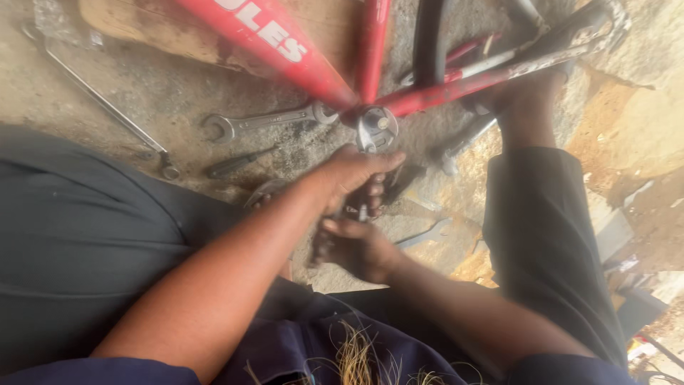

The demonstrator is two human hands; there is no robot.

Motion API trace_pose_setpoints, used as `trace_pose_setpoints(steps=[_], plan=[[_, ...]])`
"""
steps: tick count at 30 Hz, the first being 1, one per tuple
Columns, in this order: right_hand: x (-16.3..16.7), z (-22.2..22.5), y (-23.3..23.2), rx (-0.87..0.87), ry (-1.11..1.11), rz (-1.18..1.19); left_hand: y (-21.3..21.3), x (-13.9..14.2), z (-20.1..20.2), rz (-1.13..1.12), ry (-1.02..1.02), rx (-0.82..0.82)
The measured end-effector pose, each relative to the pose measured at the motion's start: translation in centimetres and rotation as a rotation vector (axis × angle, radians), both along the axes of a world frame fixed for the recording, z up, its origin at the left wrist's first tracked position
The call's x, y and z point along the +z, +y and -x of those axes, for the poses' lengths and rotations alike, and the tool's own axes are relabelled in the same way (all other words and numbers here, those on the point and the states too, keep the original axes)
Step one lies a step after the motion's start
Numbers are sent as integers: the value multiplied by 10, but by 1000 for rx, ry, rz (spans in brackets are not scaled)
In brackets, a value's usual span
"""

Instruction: The person sits on the ground beside a red bicycle frame and works on the bottom bracket area, first fitting a part into the frame tube by hand, then using wrenches to loosen and tighten bolts, repositioning the frame between turns.

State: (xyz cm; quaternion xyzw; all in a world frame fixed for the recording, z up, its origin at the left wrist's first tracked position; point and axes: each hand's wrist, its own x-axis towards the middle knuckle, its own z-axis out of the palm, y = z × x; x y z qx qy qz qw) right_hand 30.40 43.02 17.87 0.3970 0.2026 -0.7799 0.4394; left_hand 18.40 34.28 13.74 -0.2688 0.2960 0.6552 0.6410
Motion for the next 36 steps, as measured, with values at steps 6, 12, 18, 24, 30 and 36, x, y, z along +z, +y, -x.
trace_pose_setpoints(steps=[6, 12, 18, 24, 30, 36], plan=[[-29, 16, 122, 556, 114, -6, 61, -14, -35, 130, -142, 443], [-23, 10, 22, 149, 18, -80, 26, -15, -15, 123, 84, 305], [-40, 1, -61, -344, 147, -10, -23, -15, 22, 94, 188, -254], [-61, 5, 111, 646, 105, -161, 43, -28, -30, 101, 97, 392], [-66, 13, 65, 420, 77, -194, 40, -30, -12, 177, 31, 435], [-81, 5, -67, -331, 169, 32, -24, -47, 34, 120, 291, -215]])
